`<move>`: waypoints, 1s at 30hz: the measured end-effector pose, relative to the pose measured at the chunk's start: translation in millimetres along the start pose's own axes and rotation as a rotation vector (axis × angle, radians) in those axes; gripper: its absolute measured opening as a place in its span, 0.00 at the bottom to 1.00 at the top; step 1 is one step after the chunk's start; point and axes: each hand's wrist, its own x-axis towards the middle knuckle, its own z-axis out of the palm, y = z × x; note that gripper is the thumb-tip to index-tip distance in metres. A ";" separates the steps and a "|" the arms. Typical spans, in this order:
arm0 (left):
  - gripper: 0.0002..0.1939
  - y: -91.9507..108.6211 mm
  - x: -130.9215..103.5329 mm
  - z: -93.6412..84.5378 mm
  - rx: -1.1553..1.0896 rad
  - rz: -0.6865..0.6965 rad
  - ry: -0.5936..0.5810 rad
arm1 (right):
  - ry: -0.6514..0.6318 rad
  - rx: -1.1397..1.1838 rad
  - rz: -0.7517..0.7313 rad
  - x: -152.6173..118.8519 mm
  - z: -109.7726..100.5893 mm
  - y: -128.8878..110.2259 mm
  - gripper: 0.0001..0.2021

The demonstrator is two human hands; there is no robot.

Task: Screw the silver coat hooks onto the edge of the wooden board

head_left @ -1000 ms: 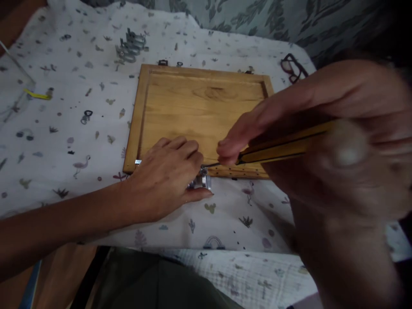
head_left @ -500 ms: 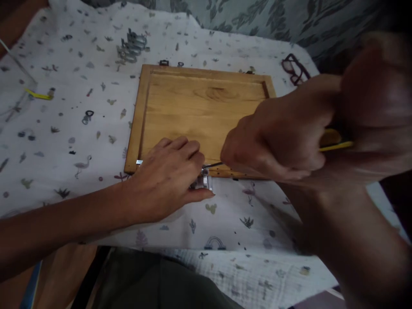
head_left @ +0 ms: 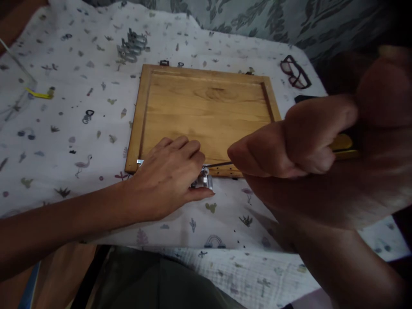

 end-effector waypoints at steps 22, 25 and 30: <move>0.23 -1.0 0.4 -0.6 0.014 0.015 0.011 | 0.181 -0.104 0.022 -0.5 16.5 -3.1 0.30; 0.23 -0.6 0.8 -0.9 0.002 0.008 -0.003 | 0.029 -0.101 0.018 -3.2 8.4 -2.4 0.26; 0.24 -0.6 0.6 -2.4 -0.013 -0.006 -0.027 | -0.067 -0.090 -0.022 -3.5 2.6 -1.2 0.24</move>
